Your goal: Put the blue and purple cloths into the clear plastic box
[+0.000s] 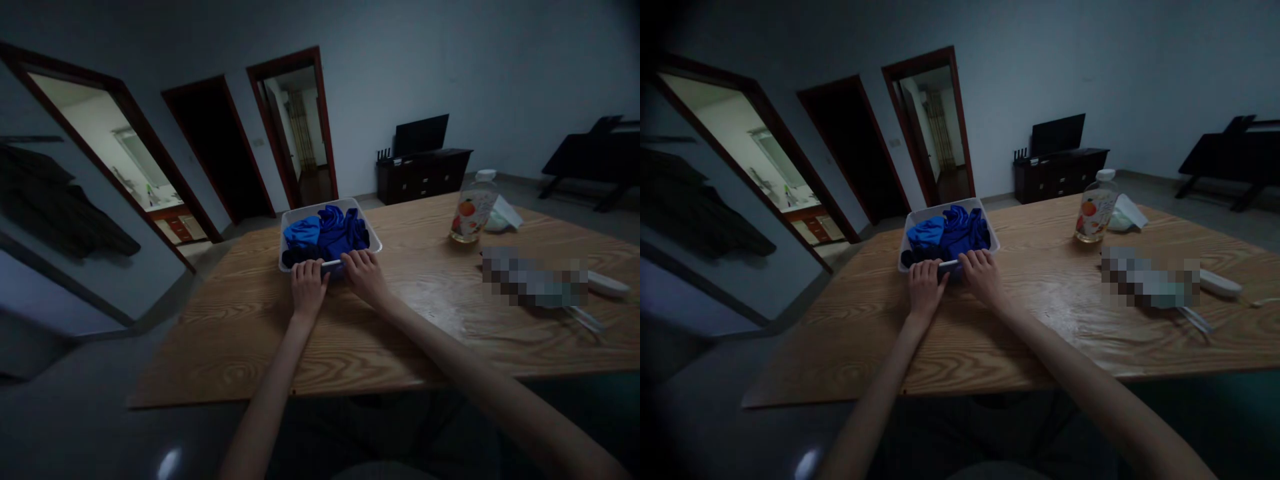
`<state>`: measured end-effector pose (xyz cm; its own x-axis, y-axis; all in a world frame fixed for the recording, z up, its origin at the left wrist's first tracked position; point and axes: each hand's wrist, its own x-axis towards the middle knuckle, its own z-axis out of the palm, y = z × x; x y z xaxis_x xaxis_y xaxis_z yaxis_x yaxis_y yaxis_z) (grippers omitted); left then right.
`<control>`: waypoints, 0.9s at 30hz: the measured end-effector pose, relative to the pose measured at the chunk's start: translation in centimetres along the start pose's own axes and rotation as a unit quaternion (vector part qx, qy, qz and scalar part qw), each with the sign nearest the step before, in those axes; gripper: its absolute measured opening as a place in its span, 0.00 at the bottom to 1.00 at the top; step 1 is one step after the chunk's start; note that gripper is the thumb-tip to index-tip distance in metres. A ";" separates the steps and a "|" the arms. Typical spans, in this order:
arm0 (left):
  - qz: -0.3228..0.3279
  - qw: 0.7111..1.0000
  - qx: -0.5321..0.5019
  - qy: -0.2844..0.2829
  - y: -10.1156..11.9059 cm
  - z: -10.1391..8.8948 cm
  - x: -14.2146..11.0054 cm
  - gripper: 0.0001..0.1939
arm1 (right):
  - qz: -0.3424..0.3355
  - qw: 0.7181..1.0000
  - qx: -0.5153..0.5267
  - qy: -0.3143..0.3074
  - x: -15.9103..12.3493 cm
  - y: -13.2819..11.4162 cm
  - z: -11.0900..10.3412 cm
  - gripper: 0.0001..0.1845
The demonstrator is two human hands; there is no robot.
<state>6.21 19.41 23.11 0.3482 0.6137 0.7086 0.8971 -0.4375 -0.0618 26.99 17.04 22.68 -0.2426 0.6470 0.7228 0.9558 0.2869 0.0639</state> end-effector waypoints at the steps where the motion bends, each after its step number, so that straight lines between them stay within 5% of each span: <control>1: 0.008 1.000 0.003 0.009 0.0 0.1 -0.4 0.17 | -0.001 1.000 0.001 0.007 -0.4 -0.2 0.0 0.19; 11: 0.044 0.994 -0.025 0.101 1.0 0.0 -4.0 0.12 | -0.011 0.999 0.037 0.014 -4.3 -1.3 -0.7 0.23; 27: 0.046 0.992 -0.055 0.100 -0.5 1.3 -2.6 0.16 | -0.010 0.999 0.048 -0.004 -2.7 -0.6 -0.5 0.25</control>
<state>5.20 18.90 20.34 0.3570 0.4295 0.8295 0.8250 -0.5614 -0.0644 27.17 14.81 21.01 -0.2625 0.6465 0.7164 0.9308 0.3653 0.0115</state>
